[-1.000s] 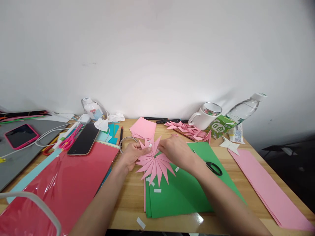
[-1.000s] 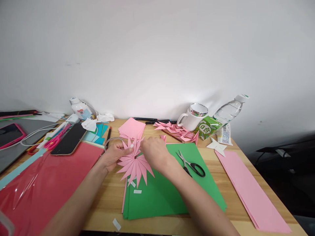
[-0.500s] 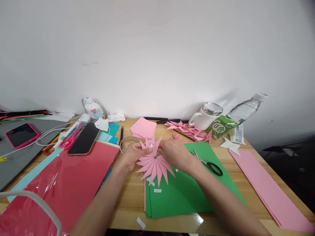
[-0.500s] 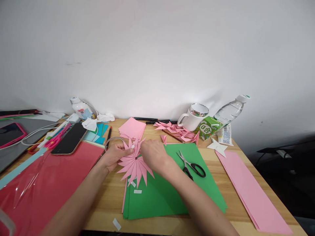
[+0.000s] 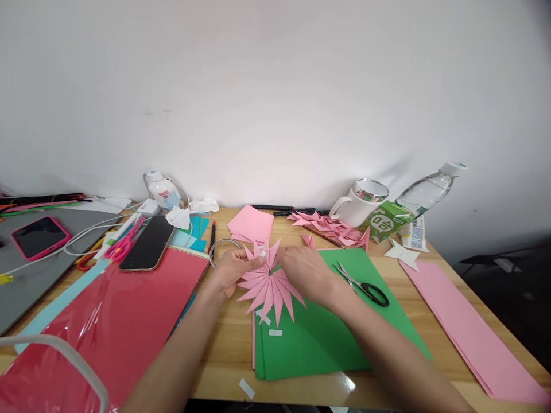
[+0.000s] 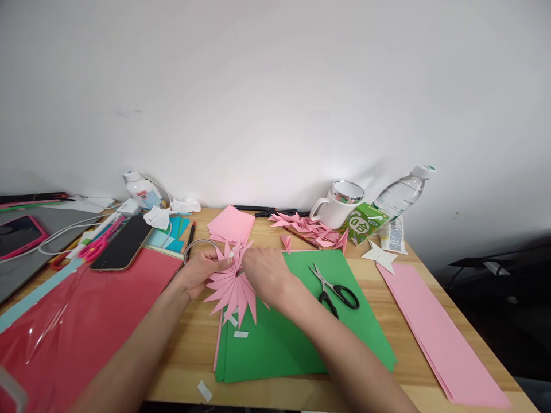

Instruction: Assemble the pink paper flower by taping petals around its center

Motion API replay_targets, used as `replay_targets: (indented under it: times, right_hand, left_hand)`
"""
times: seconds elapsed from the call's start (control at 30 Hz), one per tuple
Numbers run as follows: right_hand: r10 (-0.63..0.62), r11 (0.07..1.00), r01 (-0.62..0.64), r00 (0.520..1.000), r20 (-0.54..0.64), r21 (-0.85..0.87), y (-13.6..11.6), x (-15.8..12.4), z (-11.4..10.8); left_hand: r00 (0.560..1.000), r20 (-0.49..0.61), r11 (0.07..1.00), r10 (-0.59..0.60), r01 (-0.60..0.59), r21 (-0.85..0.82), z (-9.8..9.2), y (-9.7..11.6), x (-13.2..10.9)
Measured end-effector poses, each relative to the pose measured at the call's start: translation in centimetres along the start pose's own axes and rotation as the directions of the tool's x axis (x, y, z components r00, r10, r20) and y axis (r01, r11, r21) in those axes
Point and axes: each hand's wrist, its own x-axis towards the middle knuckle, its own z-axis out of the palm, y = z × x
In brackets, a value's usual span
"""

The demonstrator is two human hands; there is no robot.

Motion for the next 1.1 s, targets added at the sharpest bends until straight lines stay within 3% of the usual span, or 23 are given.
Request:
replay_targets:
  times: [0.27, 0.6, 0.73, 0.93, 1.1]
  right_hand:
    - [0.058, 0.996, -0.045, 0.982, -0.180, 0.075, 1.7, -0.5, -0.7]
    - [0.066, 0.996, -0.054, 0.981, -0.184, 0.070, 0.7, 0.2, -0.3]
    - [0.059, 0.982, -0.018, 0.976, -0.210, 0.189, 1.0, 0.1, -0.4]
    - [0.146, 0.860, -0.034, 0.972, -0.182, 0.509, 1.6, 0.4, 0.0]
    - [0.084, 0.697, 0.023, 0.990, -0.113, 0.717, 2.7, 1.5, 1.0]
  left_hand:
    - [1.000, -0.003, 0.999, 0.003, -0.003, 0.041, -0.1, -0.1, 0.1]
    - [1.000, 0.000, 1.000, 0.008, -0.008, 0.016, 0.0, 0.2, -0.2]
    - [1.000, -0.015, 1.000, 0.017, -0.016, 0.024, 0.1, 0.2, -0.2]
    - [0.999, -0.038, 0.999, 0.020, -0.019, 0.030, 0.2, 0.4, -0.3]
    - [0.999, -0.039, 0.999, 0.037, -0.037, 0.004, 0.3, 0.5, -0.4]
